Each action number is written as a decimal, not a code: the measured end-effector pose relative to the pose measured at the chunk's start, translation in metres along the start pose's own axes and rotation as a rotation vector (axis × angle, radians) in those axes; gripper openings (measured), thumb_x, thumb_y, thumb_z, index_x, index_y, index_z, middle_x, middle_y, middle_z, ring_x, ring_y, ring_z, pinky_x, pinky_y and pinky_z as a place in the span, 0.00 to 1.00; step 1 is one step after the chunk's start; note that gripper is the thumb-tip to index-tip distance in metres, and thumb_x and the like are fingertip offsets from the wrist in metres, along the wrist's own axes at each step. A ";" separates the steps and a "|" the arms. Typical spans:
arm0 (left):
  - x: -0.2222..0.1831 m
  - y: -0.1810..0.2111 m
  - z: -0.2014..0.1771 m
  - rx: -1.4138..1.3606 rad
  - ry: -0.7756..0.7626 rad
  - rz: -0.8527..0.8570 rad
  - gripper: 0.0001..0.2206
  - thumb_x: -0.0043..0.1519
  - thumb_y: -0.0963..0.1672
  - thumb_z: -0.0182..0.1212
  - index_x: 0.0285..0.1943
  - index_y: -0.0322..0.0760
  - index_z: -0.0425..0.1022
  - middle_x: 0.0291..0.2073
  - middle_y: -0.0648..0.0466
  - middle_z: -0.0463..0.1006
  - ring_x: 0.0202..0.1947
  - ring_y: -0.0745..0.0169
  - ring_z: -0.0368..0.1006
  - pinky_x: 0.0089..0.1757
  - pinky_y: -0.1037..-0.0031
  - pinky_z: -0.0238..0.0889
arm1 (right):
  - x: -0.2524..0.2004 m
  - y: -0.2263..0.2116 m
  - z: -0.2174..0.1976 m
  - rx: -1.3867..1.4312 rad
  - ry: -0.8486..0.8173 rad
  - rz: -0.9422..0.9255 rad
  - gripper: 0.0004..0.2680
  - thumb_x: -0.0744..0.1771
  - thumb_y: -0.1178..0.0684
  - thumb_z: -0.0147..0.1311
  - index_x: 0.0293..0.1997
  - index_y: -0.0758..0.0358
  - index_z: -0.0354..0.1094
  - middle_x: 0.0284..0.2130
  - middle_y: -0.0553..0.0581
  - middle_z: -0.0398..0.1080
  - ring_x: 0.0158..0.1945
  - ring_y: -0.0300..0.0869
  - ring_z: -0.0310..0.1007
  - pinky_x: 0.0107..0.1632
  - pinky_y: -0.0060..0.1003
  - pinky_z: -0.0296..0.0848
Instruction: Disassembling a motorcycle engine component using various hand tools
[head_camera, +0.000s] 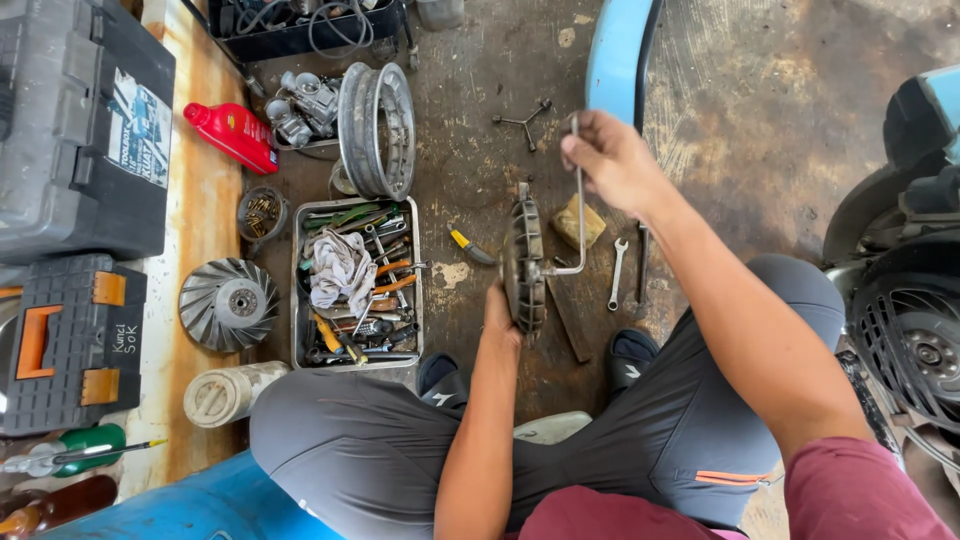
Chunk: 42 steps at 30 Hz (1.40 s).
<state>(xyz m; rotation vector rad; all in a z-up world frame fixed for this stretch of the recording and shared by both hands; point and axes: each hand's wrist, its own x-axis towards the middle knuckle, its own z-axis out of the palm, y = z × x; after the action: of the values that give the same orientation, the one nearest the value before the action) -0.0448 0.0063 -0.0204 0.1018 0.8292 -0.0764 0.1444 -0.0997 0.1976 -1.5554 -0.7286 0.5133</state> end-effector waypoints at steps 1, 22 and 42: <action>-0.001 -0.001 0.001 0.002 -0.001 -0.001 0.21 0.60 0.55 0.49 0.38 0.31 0.69 0.27 0.49 0.70 0.23 0.64 0.71 0.26 0.76 0.68 | -0.008 -0.025 0.003 -0.001 0.003 -0.001 0.11 0.71 0.57 0.49 0.58 0.76 0.62 0.31 0.57 0.67 0.28 0.38 0.68 0.25 0.25 0.67; 0.011 0.001 0.057 -0.097 0.145 0.052 0.17 0.60 0.51 0.52 0.23 0.39 0.71 0.17 0.53 0.71 0.15 0.59 0.69 0.20 0.72 0.66 | -0.129 -0.046 0.012 -0.781 0.176 -0.574 0.13 0.68 0.46 0.59 0.25 0.59 0.70 0.35 0.50 0.78 0.33 0.52 0.79 0.34 0.45 0.75; 0.020 0.011 0.035 -0.211 0.063 0.033 0.15 0.61 0.51 0.47 0.28 0.41 0.65 0.19 0.60 0.62 0.16 0.71 0.63 0.22 0.79 0.63 | -0.144 -0.039 0.012 -0.200 -0.393 0.449 0.26 0.58 0.59 0.55 0.61 0.77 0.53 0.36 0.78 0.70 0.36 0.59 0.74 0.38 0.55 0.74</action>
<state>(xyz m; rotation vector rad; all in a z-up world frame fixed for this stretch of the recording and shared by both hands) -0.0042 0.0119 -0.0107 -0.0809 0.8933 0.0456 0.0301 -0.1927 0.2209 -1.8391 -0.7402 1.1311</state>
